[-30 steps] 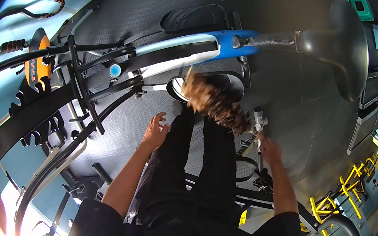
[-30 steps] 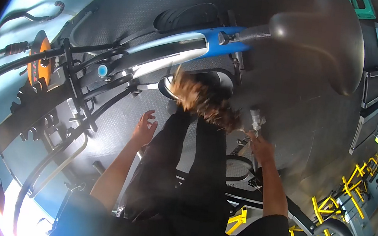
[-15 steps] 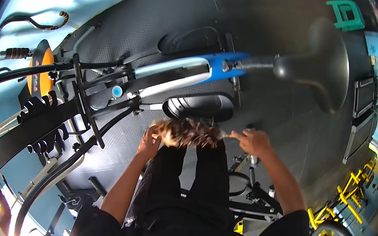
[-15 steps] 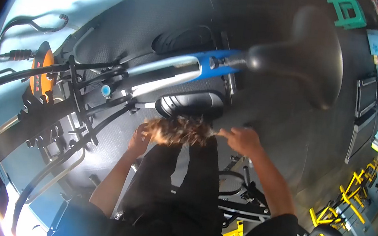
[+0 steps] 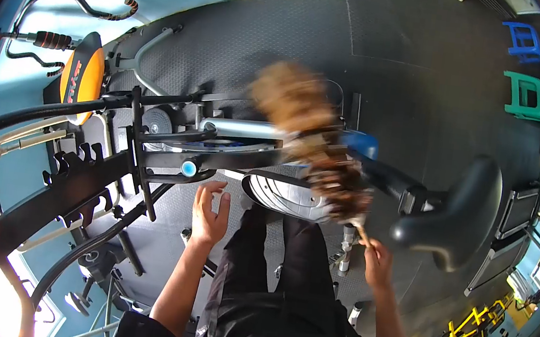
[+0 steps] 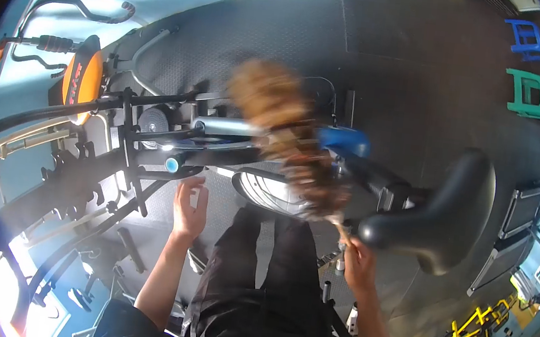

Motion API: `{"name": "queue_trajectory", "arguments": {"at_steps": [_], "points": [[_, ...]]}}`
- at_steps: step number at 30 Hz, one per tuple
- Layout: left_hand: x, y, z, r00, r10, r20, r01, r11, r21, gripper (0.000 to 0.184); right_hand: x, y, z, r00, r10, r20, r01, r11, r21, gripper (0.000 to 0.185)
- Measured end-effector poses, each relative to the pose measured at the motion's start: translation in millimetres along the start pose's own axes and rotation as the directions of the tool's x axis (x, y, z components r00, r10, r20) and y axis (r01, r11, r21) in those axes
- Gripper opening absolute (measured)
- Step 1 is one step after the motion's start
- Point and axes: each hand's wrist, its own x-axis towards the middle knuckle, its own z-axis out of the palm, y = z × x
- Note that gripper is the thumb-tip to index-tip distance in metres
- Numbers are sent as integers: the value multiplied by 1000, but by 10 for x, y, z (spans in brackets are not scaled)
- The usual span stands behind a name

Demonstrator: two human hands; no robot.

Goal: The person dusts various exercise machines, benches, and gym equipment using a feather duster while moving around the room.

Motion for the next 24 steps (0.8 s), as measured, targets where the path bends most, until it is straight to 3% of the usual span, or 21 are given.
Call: {"name": "queue_trajectory", "arguments": {"at_steps": [2, 4, 6, 7, 9, 12, 14, 16, 18, 19, 20, 22, 24], "points": [[130, 96, 23, 975, 183, -126, -155, 967, 201, 25, -26, 21, -48, 999, 52, 4, -51, 991, -125, 31], [218, 112, 73, 987, 127, -94, -101, 965, 241, 33, 41, 43, 181, 992, -97, 83, 91, 993, 77, 41], [292, 104, 199, 992, 116, -54, -77, 879, 471, 44, 405, -230, 561, 976, -36, 216, -33, 951, 308, 54], [298, 38, 265, 999, 54, -1, -48, 898, 438, 52, 742, -253, 776, 953, -195, 234, 131, 956, 264, 55], [314, 74, 404, 999, 34, -1, -30, 888, 458, 53, 1353, -886, 1034, 950, 74, 304, -179, 924, 337, 56], [218, 130, 545, 1000, 0, 12, -5, 890, 456, 56, 2425, -937, 1417, 882, 236, 409, -434, 746, 505, 53], [126, 142, 598, 1000, -9, 10, 5, 911, 412, 56, 2478, -1136, 1771, 956, 117, 268, -234, 855, 463, 56], [53, 142, 611, 1000, -14, 9, 9, 914, 405, 56, 2539, -1208, 1806, 860, 221, 460, -432, 795, 425, 58], [-48, 102, 601, 1000, -25, 11, 19, 920, 391, 55, 2522, -1094, 1836, 936, 269, 229, -347, 818, 458, 58], [-78, 96, 581, 1000, 3, -7, 0, 926, 377, 54, 2582, -739, 1992, 996, -13, -88, 34, 969, 243, 64], [-92, 94, 561, 1000, 5, -19, 3, 927, 376, 54, 2750, -291, 2154, 973, -77, -217, 126, 967, 221, 56], [-146, 86, 514, 998, -20, -58, 39, 935, 354, 52, 2444, -341, 1888, 993, 107, 51, -117, 955, 274, 58], [-185, 74, 466, 995, -29, -95, 59, 942, 330, 51, 2016, -528, 1561, 983, 110, 145, -137, 972, 190, 58]]}}
